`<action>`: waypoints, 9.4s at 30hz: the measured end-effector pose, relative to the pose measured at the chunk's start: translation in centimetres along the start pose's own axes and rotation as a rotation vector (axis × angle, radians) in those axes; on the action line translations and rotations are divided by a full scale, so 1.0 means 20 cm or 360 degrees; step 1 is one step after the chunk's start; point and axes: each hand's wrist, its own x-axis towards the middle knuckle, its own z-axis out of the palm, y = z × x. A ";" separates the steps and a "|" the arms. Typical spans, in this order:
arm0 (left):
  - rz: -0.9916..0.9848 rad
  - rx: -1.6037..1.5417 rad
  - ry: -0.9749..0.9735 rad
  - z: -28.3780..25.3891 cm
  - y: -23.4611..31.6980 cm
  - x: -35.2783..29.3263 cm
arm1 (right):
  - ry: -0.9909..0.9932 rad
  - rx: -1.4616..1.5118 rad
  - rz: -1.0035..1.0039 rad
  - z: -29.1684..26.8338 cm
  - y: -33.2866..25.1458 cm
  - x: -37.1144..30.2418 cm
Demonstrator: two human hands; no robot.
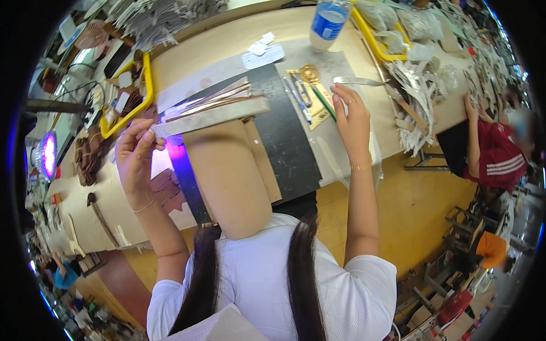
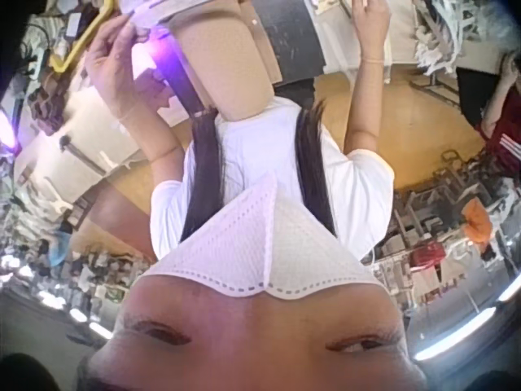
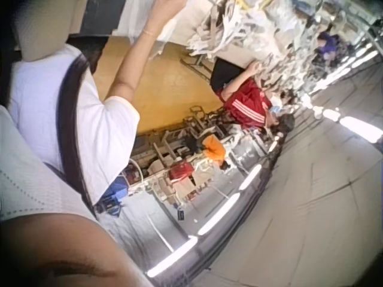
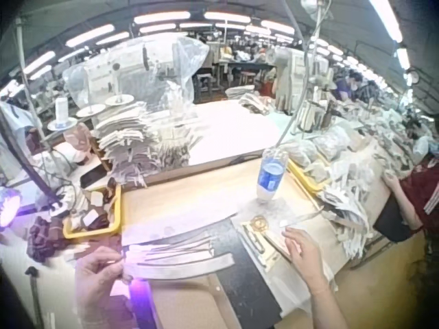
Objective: The person repeatedly picks up white fabric strips and brown fabric pieces from a table, aligns them on a cardboard template, and presses them together. The person handles the pieces one at a time and places the assembled units on the table.
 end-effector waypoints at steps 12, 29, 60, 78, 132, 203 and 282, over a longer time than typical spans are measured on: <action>-0.0449 0.0829 0.0456 -0.41 -0.04 -0.10 | 0.0092 -0.0984 -0.0198 0.01 0.53 0.25; -0.0955 0.1153 0.1241 -1.13 -0.29 -0.84 | 0.0218 0.0163 -0.0034 -0.06 0.16 0.27; -0.0800 -0.0314 -0.0182 0.14 0.04 -0.38 | 0.0010 0.0993 -0.0017 -0.24 -0.48 0.09; -0.0811 -0.0354 -0.0075 0.17 0.03 -0.45 | -0.1505 0.0951 0.0497 0.08 -0.87 -0.12; -0.0704 -0.0414 0.0004 0.18 -0.03 -0.47 | -0.1540 0.0797 0.0421 0.09 -0.87 -0.11; -0.0636 -0.0643 0.0111 0.08 -0.28 -0.59 | -0.1126 0.1245 0.0802 0.12 -0.54 -0.28; -0.0734 -0.0575 0.0195 0.11 -0.23 -0.61 | -0.1031 0.1846 0.0828 0.20 -0.46 -0.47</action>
